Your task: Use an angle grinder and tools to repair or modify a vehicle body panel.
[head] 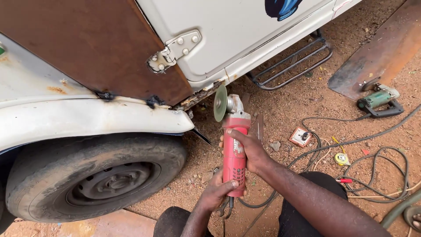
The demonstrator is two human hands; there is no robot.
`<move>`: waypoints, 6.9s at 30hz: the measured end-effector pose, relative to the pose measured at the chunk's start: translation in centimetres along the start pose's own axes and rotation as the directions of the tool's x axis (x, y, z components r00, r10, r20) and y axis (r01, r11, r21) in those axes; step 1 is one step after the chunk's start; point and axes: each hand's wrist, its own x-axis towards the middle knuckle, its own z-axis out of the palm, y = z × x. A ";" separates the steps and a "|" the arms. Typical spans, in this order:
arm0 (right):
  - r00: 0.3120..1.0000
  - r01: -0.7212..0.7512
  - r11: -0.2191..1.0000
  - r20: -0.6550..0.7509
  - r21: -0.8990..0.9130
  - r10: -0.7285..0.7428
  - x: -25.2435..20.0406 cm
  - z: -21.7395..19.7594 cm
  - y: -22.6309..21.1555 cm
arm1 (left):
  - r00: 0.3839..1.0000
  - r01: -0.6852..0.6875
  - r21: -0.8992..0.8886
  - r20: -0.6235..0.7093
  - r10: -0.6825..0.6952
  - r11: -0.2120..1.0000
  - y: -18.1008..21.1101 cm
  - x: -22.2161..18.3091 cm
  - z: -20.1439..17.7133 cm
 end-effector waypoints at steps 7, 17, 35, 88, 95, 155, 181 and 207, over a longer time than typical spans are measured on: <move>0.997 -0.075 0.994 0.011 -0.080 0.076 1.0 -5.5 1.3 | 0.989 0.148 0.332 -0.056 -0.138 0.931 -1.4 1.9 2.6; 0.997 0.027 0.964 0.077 -0.263 -0.007 6.2 -5.0 2.2 | 0.908 0.022 0.291 -0.406 0.103 0.957 -1.4 5.8 3.2; 0.992 0.064 0.858 0.124 -0.510 0.000 10.5 -3.8 1.5 | 0.814 -0.072 0.414 -0.502 0.293 0.907 -1.0 9.9 1.1; 0.976 0.162 0.508 0.060 -0.846 -0.211 8.3 0.3 0.9 | 0.795 -0.218 0.394 -0.459 0.397 0.893 -3.8 9.7 -0.8; 0.977 0.180 0.518 0.091 -0.836 -0.192 8.7 0.1 0.8 | 0.779 -0.220 0.377 -0.487 0.394 0.900 -4.6 10.2 -1.4; 0.973 0.219 0.787 0.068 -0.577 -0.221 11.7 -5.4 -2.6 | 0.643 -0.724 -0.370 -0.667 0.376 0.582 9.3 14.7 -13.8; 0.919 0.169 0.296 0.041 -0.940 -0.393 11.7 1.4 -0.9 | 0.718 -0.190 0.654 -0.416 0.558 0.732 0.2 14.6 -1.4; 0.870 0.232 0.266 0.077 -0.936 -0.487 11.8 1.7 -0.8 | 0.807 -0.087 0.632 -0.409 0.426 0.771 1.5 14.9 -1.4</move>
